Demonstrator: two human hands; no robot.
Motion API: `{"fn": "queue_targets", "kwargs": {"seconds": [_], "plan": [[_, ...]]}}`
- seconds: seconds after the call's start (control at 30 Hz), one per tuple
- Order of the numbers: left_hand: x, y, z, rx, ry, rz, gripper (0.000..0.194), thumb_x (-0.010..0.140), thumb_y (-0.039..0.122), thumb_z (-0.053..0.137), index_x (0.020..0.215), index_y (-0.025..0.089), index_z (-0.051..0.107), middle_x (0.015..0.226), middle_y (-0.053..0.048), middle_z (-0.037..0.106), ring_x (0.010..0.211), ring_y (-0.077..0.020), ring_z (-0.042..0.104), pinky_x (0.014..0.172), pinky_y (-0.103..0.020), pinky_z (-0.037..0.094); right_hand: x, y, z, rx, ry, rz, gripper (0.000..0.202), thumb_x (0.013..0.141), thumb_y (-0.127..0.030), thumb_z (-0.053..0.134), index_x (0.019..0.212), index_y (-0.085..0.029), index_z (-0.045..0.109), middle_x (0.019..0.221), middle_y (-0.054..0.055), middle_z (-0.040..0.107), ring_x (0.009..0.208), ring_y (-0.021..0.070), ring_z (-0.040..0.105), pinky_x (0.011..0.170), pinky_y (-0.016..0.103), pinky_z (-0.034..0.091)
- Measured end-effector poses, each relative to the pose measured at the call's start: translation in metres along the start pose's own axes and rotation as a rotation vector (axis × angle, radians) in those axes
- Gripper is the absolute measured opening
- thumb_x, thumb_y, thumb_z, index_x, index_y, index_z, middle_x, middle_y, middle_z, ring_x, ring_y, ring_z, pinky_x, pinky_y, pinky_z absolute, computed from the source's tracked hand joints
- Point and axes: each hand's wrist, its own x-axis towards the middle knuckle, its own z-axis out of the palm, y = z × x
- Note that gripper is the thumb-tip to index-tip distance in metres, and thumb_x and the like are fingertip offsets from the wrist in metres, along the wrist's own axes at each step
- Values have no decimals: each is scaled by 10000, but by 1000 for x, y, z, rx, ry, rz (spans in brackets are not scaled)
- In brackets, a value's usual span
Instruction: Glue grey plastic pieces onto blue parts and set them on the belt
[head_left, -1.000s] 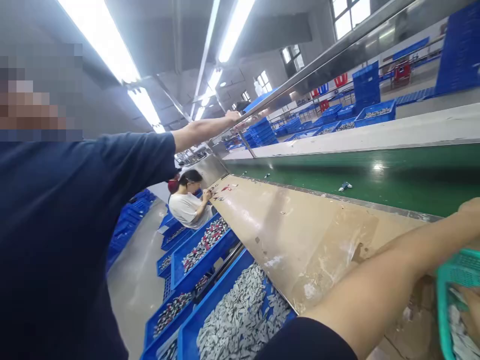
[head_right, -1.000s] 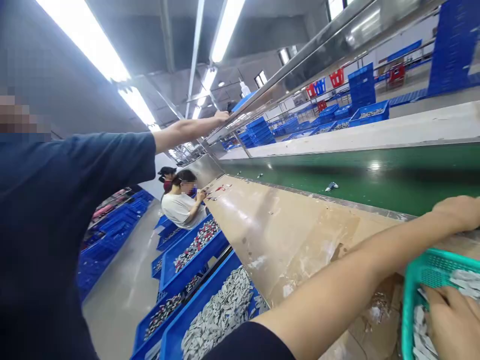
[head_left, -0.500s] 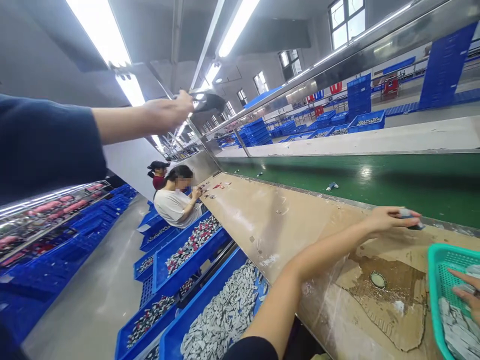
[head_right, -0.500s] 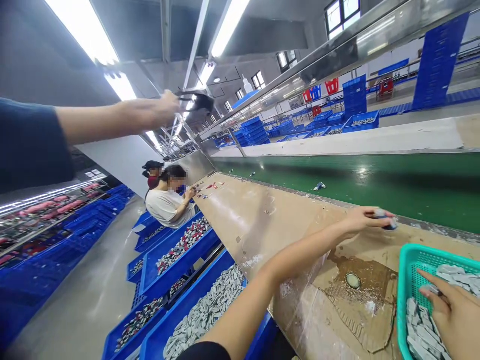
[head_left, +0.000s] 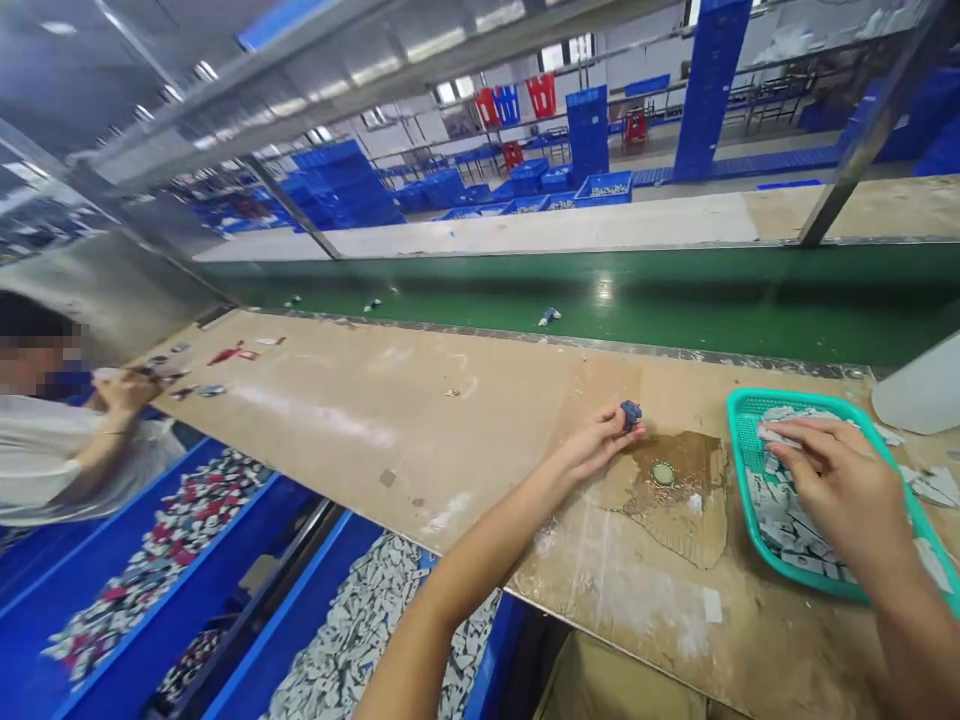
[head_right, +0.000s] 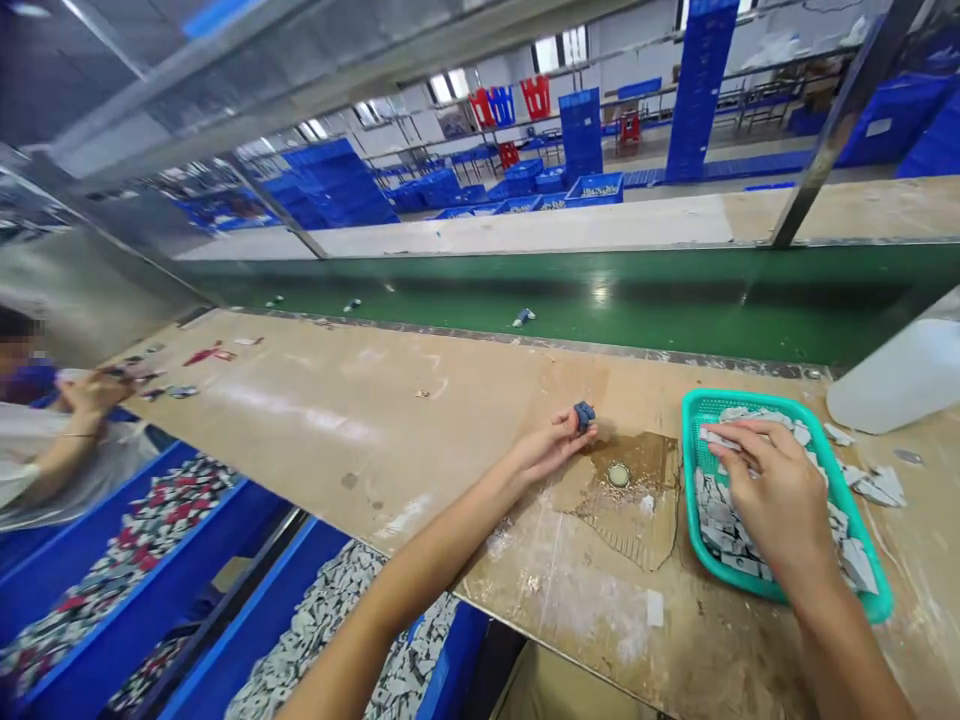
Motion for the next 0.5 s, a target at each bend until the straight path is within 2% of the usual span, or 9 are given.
{"fn": "queue_targets", "kwargs": {"seconds": [0.07, 0.13, 0.2, 0.27, 0.37, 0.5], "plan": [[-1, -1, 0, -82, -8, -51, 526, 599, 556, 969, 861, 159, 745, 847, -64, 669, 788, -152, 646, 836, -306, 550, 1, -22, 1, 77, -97, 38, 209, 988, -395, 639, 999, -258, 796, 960, 16, 750, 834, 194, 714, 690, 299, 539], [-2, -1, 0, -155, -6, -82, 529, 561, 500, 1000, 877, 152, 759, 841, -40, 666, 752, -110, 610, 788, -252, 517, 2, -41, 5, 211, -263, 126, 256, 994, -430, 614, 1054, -262, 798, 964, 2, 759, 815, 185, 717, 673, 293, 540], [-4, 1, 1, -191, 5, -92, 519, 541, 454, 1015, 871, 144, 762, 842, -27, 668, 731, -91, 594, 760, -235, 493, 3, -54, 12, 304, -421, 234, 279, 985, -422, 593, 1084, -261, 799, 968, 1, 768, 795, 185, 724, 660, 295, 548], [-6, 3, 3, -209, 16, -111, 523, 529, 423, 1022, 865, 127, 751, 830, -26, 670, 723, -97, 609, 750, -244, 489, 2, -61, 20, 303, -523, 308, 310, 973, -407, 570, 1104, -241, 796, 984, 16, 772, 796, 196, 730, 663, 304, 559], [-8, 8, 5, -217, 37, -128, 530, 528, 396, 1020, 859, 110, 722, 788, -24, 666, 706, -116, 638, 731, -258, 498, -3, -64, 27, 200, -544, 285, 316, 977, -393, 564, 1070, -200, 796, 1013, 41, 770, 819, 206, 735, 682, 309, 577], [-8, 11, 7, -219, 54, -111, 469, 558, 341, 992, 845, 112, 699, 783, -20, 676, 688, -114, 647, 707, -250, 500, -8, -69, 29, 62, -507, 59, 303, 1033, -344, 557, 1089, -156, 787, 995, 49, 768, 859, 207, 734, 722, 310, 581]]}}
